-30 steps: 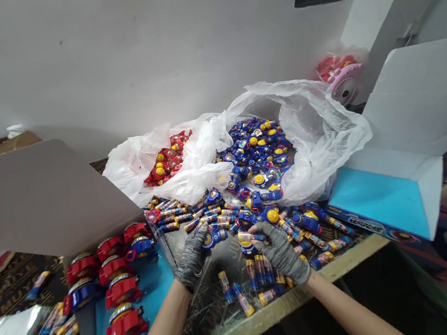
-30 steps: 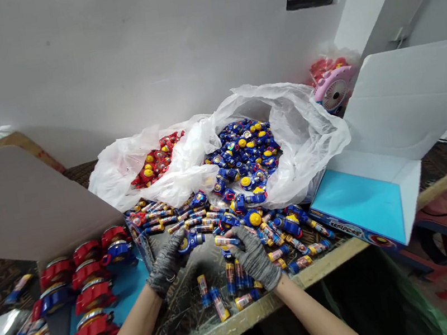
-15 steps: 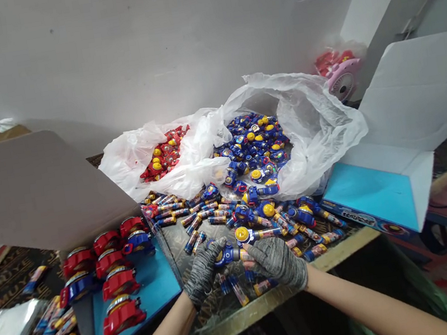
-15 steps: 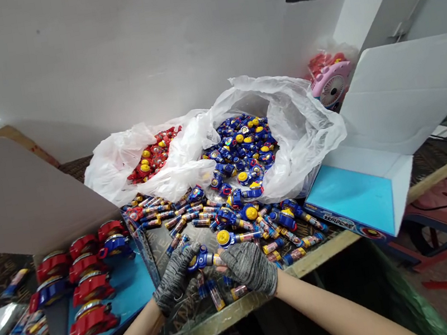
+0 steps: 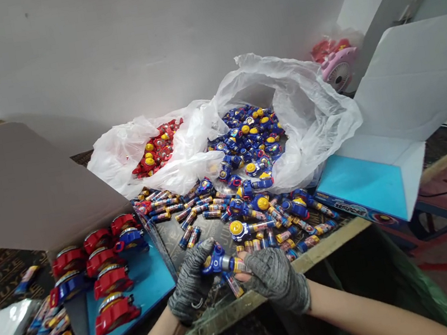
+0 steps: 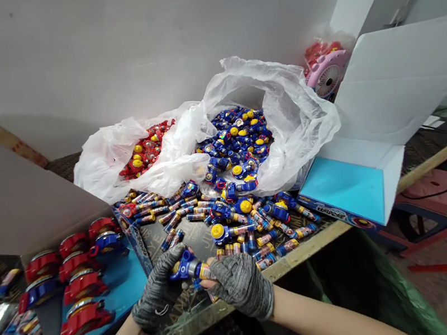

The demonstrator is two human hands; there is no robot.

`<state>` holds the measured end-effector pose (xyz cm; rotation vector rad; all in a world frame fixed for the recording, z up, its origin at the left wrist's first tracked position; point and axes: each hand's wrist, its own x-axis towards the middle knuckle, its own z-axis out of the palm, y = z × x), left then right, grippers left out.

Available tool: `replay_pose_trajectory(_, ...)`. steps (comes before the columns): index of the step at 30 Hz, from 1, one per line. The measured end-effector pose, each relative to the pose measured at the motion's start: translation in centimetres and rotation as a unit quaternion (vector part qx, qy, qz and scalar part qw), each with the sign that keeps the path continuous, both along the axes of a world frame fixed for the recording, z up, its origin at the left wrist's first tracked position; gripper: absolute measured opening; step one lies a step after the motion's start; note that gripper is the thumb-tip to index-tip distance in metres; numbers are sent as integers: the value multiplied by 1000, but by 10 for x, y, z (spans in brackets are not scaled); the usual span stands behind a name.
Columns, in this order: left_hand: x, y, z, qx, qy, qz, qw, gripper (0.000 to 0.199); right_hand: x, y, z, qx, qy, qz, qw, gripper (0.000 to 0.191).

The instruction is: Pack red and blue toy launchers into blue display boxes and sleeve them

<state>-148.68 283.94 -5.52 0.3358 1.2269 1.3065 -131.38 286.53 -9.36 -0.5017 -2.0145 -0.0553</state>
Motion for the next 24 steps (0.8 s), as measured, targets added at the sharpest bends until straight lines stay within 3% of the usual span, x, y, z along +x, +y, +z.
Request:
replay_pose_trajectory(2,-1,-2,3,-14,7,7,1000,31,0,2,3,-3,6,17,1000,21)
replay_pose_trajectory(5,-2,-1,9,84,111,14,990,27,-1,4,2,-37,8,16,999,27)
replay_pose_trajectory(7,-3,1,12,130,184,-16,974,27,-2,5,-1,-190,17,31,981,36)
replay_pose_trajectory(9,-7,4,11,140,232,-54,961,28,-4,6,-4,-405,-6,94,909,50)
replay_pose_trajectory(11,-12,10,6,139,261,-78,952,28,-6,9,-7,-536,-32,140,832,58)
replay_pose_trajectory(12,-15,13,3,138,267,-81,950,28,-7,10,-9,-549,-25,139,824,55)
replay_pose_trajectory(16,-24,25,-8,132,246,-59,958,30,-11,19,-16,-461,59,66,883,32)
replay_pose_trajectory(19,-24,31,-6,130,238,-79,959,28,-13,23,-20,-456,43,92,884,36)
replay_pose_trajectory(22,-20,42,1,152,226,-94,958,23,-10,32,-24,-450,73,71,887,31)
replay_pose_trajectory(24,-21,60,4,174,229,-147,947,22,-4,47,-30,-451,72,72,886,31)
